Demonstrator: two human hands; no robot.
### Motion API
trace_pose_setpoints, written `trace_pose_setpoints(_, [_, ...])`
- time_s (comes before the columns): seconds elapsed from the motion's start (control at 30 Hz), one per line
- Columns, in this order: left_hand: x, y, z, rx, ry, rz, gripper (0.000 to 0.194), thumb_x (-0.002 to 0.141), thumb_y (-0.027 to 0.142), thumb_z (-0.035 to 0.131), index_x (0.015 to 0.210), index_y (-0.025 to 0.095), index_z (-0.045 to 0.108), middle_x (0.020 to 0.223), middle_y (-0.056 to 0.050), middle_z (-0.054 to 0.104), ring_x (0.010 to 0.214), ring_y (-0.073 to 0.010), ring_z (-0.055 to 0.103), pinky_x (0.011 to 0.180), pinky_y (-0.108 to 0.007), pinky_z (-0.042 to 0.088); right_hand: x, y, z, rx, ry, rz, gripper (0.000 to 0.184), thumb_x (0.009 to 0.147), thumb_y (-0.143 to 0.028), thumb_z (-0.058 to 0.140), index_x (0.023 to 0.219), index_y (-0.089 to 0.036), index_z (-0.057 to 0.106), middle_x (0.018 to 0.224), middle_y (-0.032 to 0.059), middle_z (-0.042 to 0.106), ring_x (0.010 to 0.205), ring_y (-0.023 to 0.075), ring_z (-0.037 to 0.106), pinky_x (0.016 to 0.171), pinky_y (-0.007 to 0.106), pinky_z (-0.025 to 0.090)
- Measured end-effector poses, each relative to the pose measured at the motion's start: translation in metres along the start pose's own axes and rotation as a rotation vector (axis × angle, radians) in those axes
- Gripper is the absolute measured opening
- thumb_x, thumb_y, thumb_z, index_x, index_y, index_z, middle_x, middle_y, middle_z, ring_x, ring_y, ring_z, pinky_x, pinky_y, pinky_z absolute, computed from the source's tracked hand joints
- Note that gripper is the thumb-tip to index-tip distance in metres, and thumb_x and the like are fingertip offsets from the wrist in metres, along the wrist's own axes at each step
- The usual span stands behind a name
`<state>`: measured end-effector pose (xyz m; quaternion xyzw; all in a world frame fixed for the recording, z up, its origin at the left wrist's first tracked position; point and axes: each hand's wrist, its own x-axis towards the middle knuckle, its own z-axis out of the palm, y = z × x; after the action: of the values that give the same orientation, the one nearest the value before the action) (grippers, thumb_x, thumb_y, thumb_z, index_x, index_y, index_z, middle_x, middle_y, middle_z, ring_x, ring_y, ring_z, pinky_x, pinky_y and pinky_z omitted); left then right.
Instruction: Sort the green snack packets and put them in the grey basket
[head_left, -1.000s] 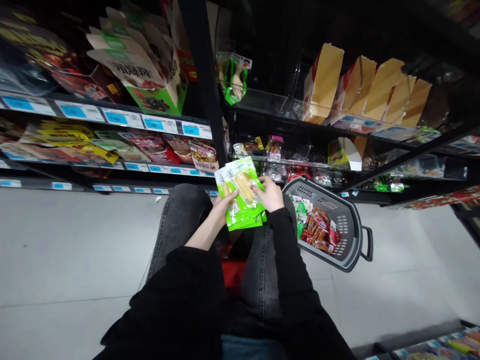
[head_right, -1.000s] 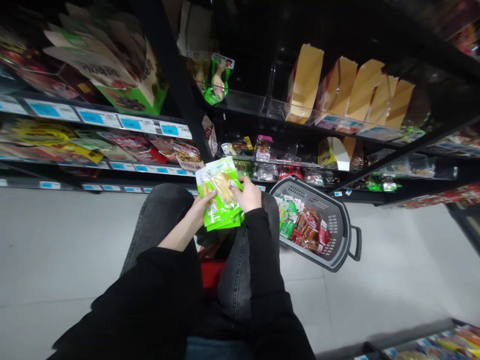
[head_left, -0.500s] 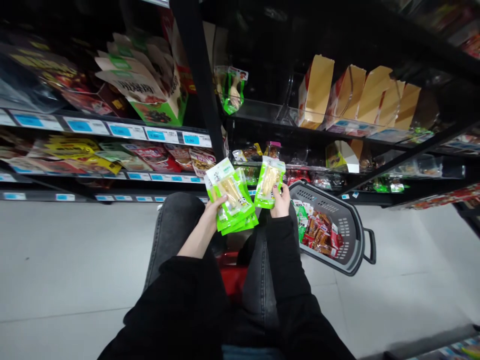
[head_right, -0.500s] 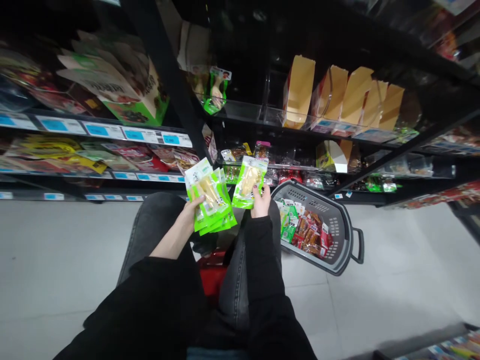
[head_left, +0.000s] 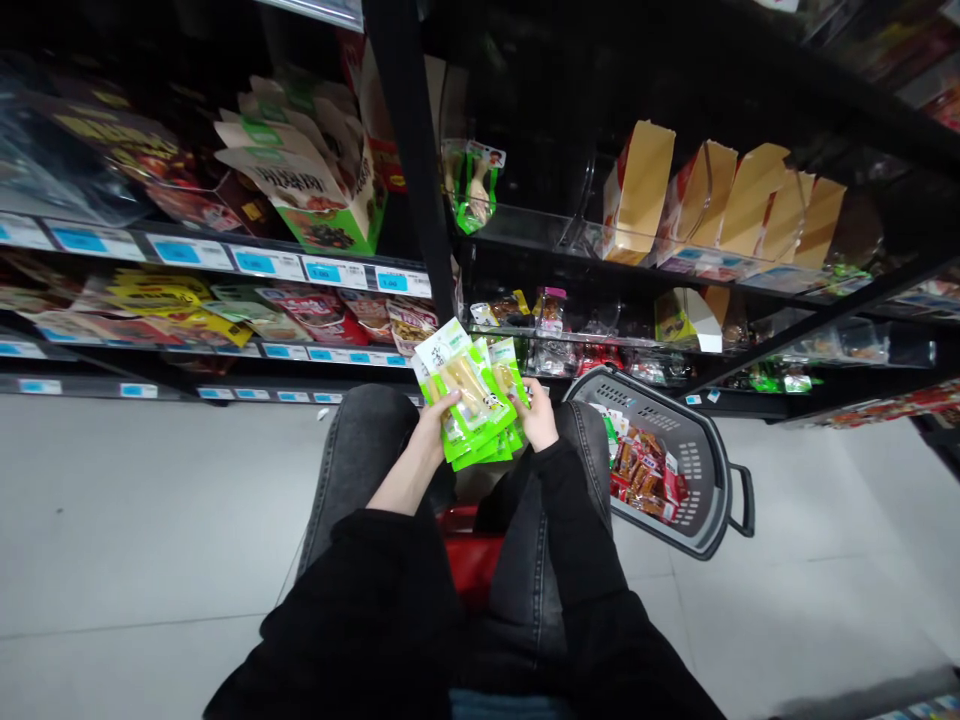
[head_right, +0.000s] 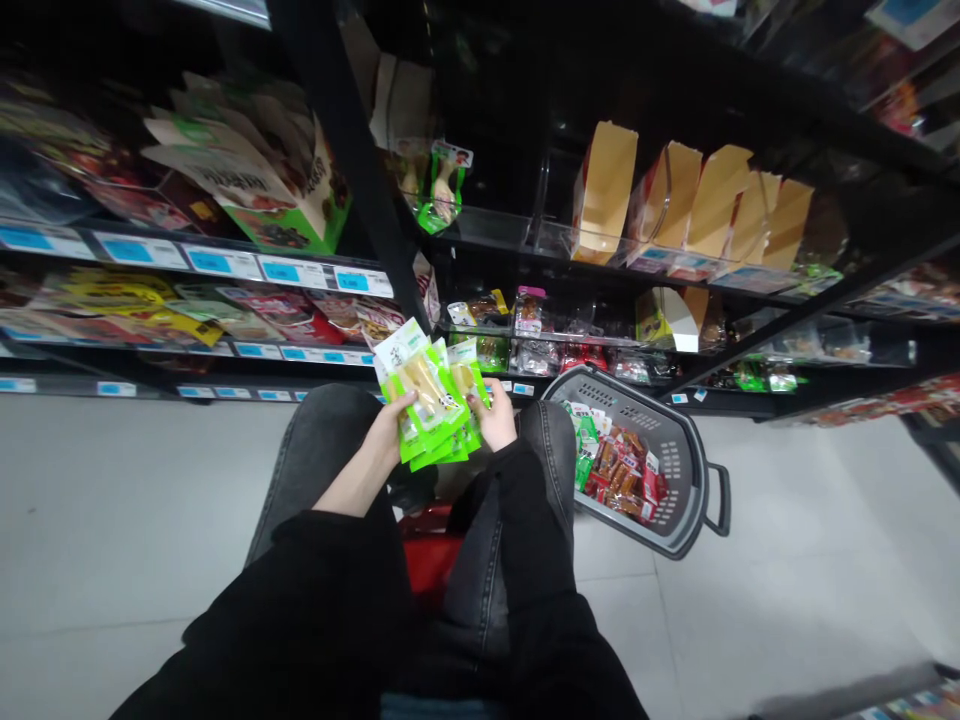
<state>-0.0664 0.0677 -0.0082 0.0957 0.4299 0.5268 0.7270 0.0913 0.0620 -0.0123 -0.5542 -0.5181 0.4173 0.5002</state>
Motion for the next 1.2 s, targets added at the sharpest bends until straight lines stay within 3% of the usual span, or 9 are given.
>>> trace_pose_setpoints(0.17, [-0.002,-0.002,0.0,-0.025,0.003,-0.027,0.041,0.066,0.013,0.062,0.107,0.01,0.058,0.077,-0.009,0.071,0.068,-0.0243,0.068,0.073,-0.038,0.056,-0.001,0.009,0.001,0.066,-0.147,-0.028,0.027,0.072,-0.036,0.054,0.093,-0.02,0.052,0.09,0.0033,0.063,0.08,0.0164,0.059,0.076,0.03,0.047])
trace_pose_setpoints(0.3, [0.001,-0.004,-0.001,0.023,-0.035,-0.039,0.046,0.064,0.01,0.065,0.109,0.009,0.056,0.078,-0.01,0.071,0.07,-0.0251,0.068,0.072,-0.038,0.056,-0.003,0.01,0.002,-0.049,-0.248,0.0,0.023,0.072,-0.039,0.053,0.084,-0.02,0.057,0.078,0.0019,0.063,0.077,0.0175,0.058,0.075,0.03,0.045])
trace_pose_setpoints(0.43, [0.006,-0.009,-0.002,0.053,-0.042,-0.07,0.044,0.064,0.011,0.066,0.107,0.007,0.057,0.076,-0.011,0.071,0.068,-0.0254,0.068,0.07,-0.038,0.056,-0.006,0.003,0.002,-0.258,-0.036,0.166,0.035,0.081,-0.046,0.036,0.074,-0.02,0.058,0.07,0.0029,0.062,0.073,0.0184,0.057,0.07,0.03,0.043])
trace_pose_setpoints(0.57, [0.007,-0.014,-0.001,0.083,-0.062,-0.092,0.045,0.063,0.012,0.067,0.107,0.007,0.057,0.078,-0.012,0.071,0.07,-0.0258,0.068,0.07,-0.038,0.056,-0.006,-0.005,-0.001,-0.239,0.229,0.131,0.042,0.083,-0.05,0.03,0.079,-0.019,0.058,0.074,0.0038,0.062,0.07,0.0156,0.055,0.067,0.027,0.042])
trace_pose_setpoints(0.67, [0.004,-0.016,0.001,0.148,-0.056,-0.084,0.049,0.06,0.011,0.07,0.107,0.007,0.058,0.08,-0.012,0.071,0.072,-0.026,0.068,0.07,-0.037,0.056,-0.003,-0.006,-0.006,-0.109,0.181,0.122,0.037,0.077,-0.051,0.041,0.081,-0.018,0.057,0.065,-0.0003,0.058,0.059,0.0119,0.051,0.059,0.024,0.041])
trace_pose_setpoints(0.8, [0.002,-0.021,0.002,0.231,-0.107,-0.067,0.053,0.056,0.013,0.075,0.106,0.01,0.059,0.085,-0.012,0.071,0.074,-0.0269,0.068,0.07,-0.037,0.056,-0.001,-0.002,-0.013,-0.199,0.076,0.164,0.031,0.057,-0.045,0.066,0.07,-0.019,0.053,0.053,-0.007,0.049,0.051,0.0093,0.045,0.054,0.021,0.036])
trace_pose_setpoints(0.93, [0.002,-0.023,0.004,0.191,-0.104,-0.082,0.049,0.058,0.013,0.073,0.105,0.01,0.06,0.087,-0.012,0.071,0.076,-0.026,0.068,0.07,-0.036,0.056,0.0,0.002,-0.016,-0.146,0.081,0.145,0.025,0.064,-0.041,0.06,0.068,-0.019,0.049,0.052,-0.0082,0.045,0.05,0.0083,0.041,0.054,0.021,0.034])
trace_pose_setpoints(1.07, [0.004,-0.019,0.006,0.116,-0.074,-0.098,0.045,0.061,0.009,0.069,0.105,0.01,0.06,0.081,-0.01,0.071,0.07,-0.0229,0.068,0.07,-0.033,0.056,0.002,-0.001,-0.022,-0.015,0.184,0.031,0.021,0.069,-0.037,0.056,0.069,-0.02,0.043,0.058,-0.0074,0.042,0.054,0.0081,0.04,0.058,0.021,0.036])
trace_pose_setpoints(1.2, [0.005,-0.015,0.004,0.079,-0.062,-0.14,0.043,0.063,0.008,0.066,0.105,0.008,0.058,0.075,-0.009,0.071,0.064,-0.0222,0.068,0.067,-0.034,0.056,0.0,-0.011,-0.042,0.381,0.244,0.018,0.026,0.069,-0.036,0.058,0.089,-0.024,0.047,0.082,-0.0032,0.054,0.069,0.0108,0.051,0.066,0.025,0.042])
